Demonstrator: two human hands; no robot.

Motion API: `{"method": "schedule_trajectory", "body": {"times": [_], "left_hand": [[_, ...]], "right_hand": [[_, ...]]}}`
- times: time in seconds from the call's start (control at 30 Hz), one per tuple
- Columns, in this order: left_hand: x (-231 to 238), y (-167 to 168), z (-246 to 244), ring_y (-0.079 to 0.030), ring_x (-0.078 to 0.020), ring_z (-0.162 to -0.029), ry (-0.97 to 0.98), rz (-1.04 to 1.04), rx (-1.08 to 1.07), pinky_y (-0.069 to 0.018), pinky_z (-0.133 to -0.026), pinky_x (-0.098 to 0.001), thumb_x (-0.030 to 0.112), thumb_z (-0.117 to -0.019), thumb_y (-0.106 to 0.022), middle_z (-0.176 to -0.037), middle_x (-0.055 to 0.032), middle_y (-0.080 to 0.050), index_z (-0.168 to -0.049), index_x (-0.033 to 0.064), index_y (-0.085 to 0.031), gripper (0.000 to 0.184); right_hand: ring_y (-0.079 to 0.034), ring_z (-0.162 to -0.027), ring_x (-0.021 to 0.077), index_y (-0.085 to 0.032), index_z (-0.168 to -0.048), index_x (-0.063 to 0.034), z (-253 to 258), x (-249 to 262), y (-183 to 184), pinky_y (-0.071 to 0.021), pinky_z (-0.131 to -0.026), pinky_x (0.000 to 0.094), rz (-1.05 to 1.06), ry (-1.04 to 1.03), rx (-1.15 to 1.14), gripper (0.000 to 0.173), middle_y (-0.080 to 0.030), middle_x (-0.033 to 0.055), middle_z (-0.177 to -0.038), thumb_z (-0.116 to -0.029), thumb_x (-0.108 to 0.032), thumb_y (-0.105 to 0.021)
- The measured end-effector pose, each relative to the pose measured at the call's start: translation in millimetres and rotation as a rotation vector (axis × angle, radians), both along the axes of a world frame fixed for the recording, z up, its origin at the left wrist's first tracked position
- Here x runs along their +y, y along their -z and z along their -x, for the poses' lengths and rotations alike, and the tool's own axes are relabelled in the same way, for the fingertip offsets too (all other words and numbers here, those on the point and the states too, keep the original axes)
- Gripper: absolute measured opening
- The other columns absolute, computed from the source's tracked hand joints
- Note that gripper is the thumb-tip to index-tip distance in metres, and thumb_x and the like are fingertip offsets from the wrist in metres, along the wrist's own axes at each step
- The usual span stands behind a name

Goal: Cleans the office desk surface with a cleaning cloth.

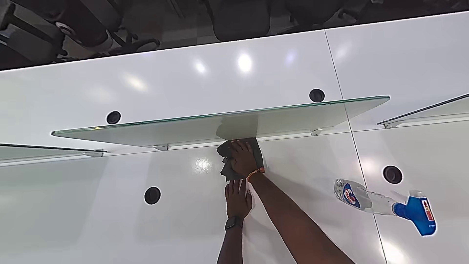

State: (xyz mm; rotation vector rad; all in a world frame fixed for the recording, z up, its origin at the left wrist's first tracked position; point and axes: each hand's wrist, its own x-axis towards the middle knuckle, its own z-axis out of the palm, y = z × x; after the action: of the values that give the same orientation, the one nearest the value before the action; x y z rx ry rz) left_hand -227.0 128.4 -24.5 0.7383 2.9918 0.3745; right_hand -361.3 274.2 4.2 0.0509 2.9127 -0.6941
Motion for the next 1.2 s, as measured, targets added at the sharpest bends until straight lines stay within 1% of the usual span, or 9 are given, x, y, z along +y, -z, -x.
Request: {"method": "schedule_trajectory", "body": {"times": [0.13, 0.27, 0.4, 0.5, 0.67, 0.8, 0.87, 0.93, 1.2], "left_hand": [[-1.3, -0.4, 1.0, -0.036, -0.0389, -0.149, 0.008, -0.018, -0.006, -0.0261, -0.120, -0.0598, 0.045, -0.0984, -0.034, -0.157, -0.0139, -0.047, -0.145, 0.0164, -0.059, 0.060], [-0.7, 1.3, 2.4, -0.032, -0.0351, -0.152, 0.013, -0.009, 0.003, -0.0253, -0.121, -0.0562, 0.045, -0.0983, -0.032, -0.161, -0.0105, -0.042, -0.147, 0.0181, -0.056, 0.061], [-1.0, 1.4, 3.0, -0.032, -0.0358, -0.151, 0.011, 0.011, 0.001, -0.0256, -0.120, -0.0566, 0.045, -0.0979, -0.030, -0.161, -0.0113, -0.041, -0.147, 0.0178, -0.056, 0.062], [-1.9, 2.1, 2.8, -0.031, -0.0344, -0.152, 0.006, 0.005, 0.003, -0.0249, -0.121, -0.0554, 0.046, -0.0983, -0.030, -0.162, -0.0100, -0.041, -0.147, 0.0187, -0.055, 0.061], [-1.7, 3.5, 2.3, -0.032, -0.0346, -0.152, 0.003, 0.001, 0.001, -0.0254, -0.121, -0.0553, 0.047, -0.0980, -0.030, -0.162, -0.0094, -0.041, -0.147, 0.0189, -0.055, 0.062], [-2.0, 3.1, 3.0, -0.032, -0.0340, -0.152, -0.001, 0.002, 0.005, -0.0258, -0.120, -0.0547, 0.048, -0.0980, -0.030, -0.162, -0.0086, -0.041, -0.147, 0.0205, -0.056, 0.061], [-1.3, 2.6, 2.2, -0.031, -0.0344, -0.152, -0.004, 0.001, -0.007, -0.0259, -0.120, -0.0552, 0.047, -0.0979, -0.031, -0.162, -0.0089, -0.041, -0.147, 0.0208, -0.055, 0.061], [-0.9, 2.1, 1.9, -0.032, -0.0347, -0.152, -0.002, -0.008, -0.009, -0.0261, -0.120, -0.0556, 0.047, -0.0978, -0.031, -0.162, -0.0092, -0.041, -0.147, 0.0204, -0.056, 0.061], [-0.6, 2.1, 1.7, -0.032, -0.0352, -0.152, -0.019, -0.018, -0.034, -0.0256, -0.120, -0.0566, 0.047, -0.0973, -0.033, -0.162, -0.0085, -0.041, -0.147, 0.0209, -0.055, 0.061]], "right_hand": [[-0.030, -0.154, 0.0183, -0.059, -0.144, -0.0252, -13.2, 59.4, 3.9, -0.0219, -0.125, 0.0496, 0.005, -0.186, 0.065, 0.047, -0.044, -0.0054, -0.161, -0.0987, -0.028, -0.049], [-0.039, -0.149, 0.0167, -0.064, -0.138, -0.0215, -40.1, 122.6, 4.0, -0.0281, -0.123, 0.0451, -0.042, -0.067, 0.120, 0.044, -0.051, -0.0046, -0.156, -0.0965, -0.026, -0.052], [-0.045, -0.145, 0.0172, -0.064, -0.138, -0.0215, -68.1, 176.0, 3.2, -0.0298, -0.122, 0.0460, -0.104, 0.060, 0.133, 0.045, -0.054, -0.0037, -0.153, -0.0959, -0.028, -0.050], [-0.049, -0.142, 0.0195, -0.066, -0.136, -0.0208, -88.0, 208.5, 0.4, -0.0327, -0.121, 0.0469, -0.149, 0.169, 0.162, 0.045, -0.058, -0.0020, -0.148, -0.0930, -0.029, -0.054], [-0.040, -0.149, 0.0210, -0.064, -0.138, -0.0159, -122.6, 223.1, -0.6, -0.0260, -0.124, 0.0493, -0.199, 0.412, 0.114, 0.046, -0.051, 0.0002, -0.155, -0.0953, -0.026, -0.050], [-0.040, -0.150, 0.0258, -0.063, -0.139, -0.0168, -159.4, 209.0, 4.1, -0.0211, -0.124, 0.0586, -0.276, 0.655, 0.138, 0.049, -0.052, 0.0020, -0.155, -0.0942, -0.030, -0.048], [-0.036, -0.152, 0.0281, -0.057, -0.146, -0.0171, -170.1, 206.5, 1.3, -0.0193, -0.124, 0.0605, -0.321, 0.752, 0.092, 0.057, -0.047, 0.0047, -0.159, -0.0934, -0.037, -0.048], [-0.031, -0.154, 0.0312, -0.048, -0.153, -0.0121, -169.3, 206.9, -0.7, -0.0173, -0.123, 0.0617, -0.343, 0.846, 0.051, 0.068, -0.039, 0.0099, -0.164, -0.0929, -0.045, -0.049], [-0.024, -0.156, 0.0319, -0.024, -0.159, 0.0048, -145.9, 215.0, -1.8, -0.0162, -0.125, 0.0559, -0.316, 1.070, 0.053, 0.091, -0.024, 0.0208, -0.168, -0.0881, -0.043, -0.055]]}}
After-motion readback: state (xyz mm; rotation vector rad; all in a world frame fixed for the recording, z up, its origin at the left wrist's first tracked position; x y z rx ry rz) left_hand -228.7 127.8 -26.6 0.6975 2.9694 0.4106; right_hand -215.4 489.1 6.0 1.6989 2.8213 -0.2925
